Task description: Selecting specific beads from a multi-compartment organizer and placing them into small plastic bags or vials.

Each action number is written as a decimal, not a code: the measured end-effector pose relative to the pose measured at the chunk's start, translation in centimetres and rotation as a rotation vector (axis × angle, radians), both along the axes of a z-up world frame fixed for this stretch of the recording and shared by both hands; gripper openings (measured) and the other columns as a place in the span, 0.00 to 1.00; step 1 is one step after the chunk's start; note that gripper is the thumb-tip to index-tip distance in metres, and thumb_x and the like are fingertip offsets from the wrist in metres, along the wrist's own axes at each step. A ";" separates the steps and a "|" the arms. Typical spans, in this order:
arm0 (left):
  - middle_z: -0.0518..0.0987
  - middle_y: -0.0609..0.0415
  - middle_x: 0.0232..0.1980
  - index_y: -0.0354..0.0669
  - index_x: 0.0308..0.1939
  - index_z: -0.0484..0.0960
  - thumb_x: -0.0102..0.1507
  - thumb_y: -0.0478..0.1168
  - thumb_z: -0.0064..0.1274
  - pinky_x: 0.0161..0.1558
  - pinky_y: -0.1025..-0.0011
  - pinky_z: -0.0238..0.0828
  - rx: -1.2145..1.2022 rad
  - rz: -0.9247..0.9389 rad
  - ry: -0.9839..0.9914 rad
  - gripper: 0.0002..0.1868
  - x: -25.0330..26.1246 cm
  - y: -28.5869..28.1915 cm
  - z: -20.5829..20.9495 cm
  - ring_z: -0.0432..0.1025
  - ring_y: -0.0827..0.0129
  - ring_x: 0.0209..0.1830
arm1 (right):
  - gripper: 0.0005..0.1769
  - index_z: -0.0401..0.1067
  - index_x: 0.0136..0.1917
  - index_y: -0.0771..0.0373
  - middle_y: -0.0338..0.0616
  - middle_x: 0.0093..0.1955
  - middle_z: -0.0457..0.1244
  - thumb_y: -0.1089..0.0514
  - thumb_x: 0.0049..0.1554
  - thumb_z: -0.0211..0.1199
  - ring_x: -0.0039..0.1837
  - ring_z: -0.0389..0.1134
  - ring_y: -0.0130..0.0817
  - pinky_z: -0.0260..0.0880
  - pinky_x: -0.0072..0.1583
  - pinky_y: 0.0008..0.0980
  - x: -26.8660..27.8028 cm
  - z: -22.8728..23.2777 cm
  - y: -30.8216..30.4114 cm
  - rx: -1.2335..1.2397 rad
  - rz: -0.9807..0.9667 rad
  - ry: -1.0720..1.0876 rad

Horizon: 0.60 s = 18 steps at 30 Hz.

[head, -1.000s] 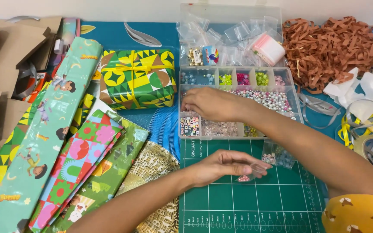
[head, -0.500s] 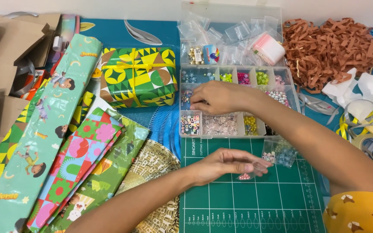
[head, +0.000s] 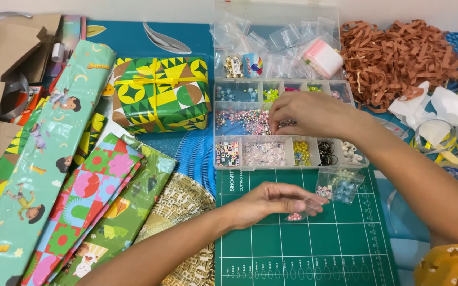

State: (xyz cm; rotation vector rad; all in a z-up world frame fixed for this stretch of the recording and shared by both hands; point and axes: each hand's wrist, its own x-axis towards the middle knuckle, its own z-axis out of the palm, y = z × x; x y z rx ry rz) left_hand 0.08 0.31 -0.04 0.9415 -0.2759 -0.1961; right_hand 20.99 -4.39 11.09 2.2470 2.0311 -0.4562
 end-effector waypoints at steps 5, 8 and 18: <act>0.81 0.41 0.60 0.39 0.63 0.80 0.71 0.45 0.53 0.63 0.69 0.69 0.001 -0.002 0.009 0.20 0.2 -0.1 -0.2 0.76 0.61 0.61 | 0.11 0.83 0.48 0.58 0.47 0.56 0.72 0.50 0.58 0.68 0.64 0.71 0.45 0.72 0.65 0.41 0.5 0.1 -2.1 0.073 -0.100 0.081; 0.81 0.40 0.60 0.38 0.63 0.80 0.71 0.46 0.53 0.63 0.67 0.68 0.010 -0.003 0.009 0.20 0.3 -0.1 -0.3 0.76 0.59 0.61 | 0.11 0.82 0.50 0.61 0.50 0.56 0.71 0.53 0.59 0.67 0.62 0.73 0.48 0.74 0.63 0.42 0.2 1.0 -3.2 0.123 -0.187 0.143; 0.80 0.39 0.60 0.39 0.64 0.80 0.70 0.46 0.53 0.63 0.66 0.68 0.018 -0.010 0.027 0.21 0.4 0.0 -0.2 0.75 0.57 0.62 | 0.18 0.75 0.61 0.62 0.54 0.57 0.71 0.53 0.61 0.63 0.59 0.74 0.53 0.78 0.58 0.46 0.0 1.7 -5.2 0.086 -0.472 0.230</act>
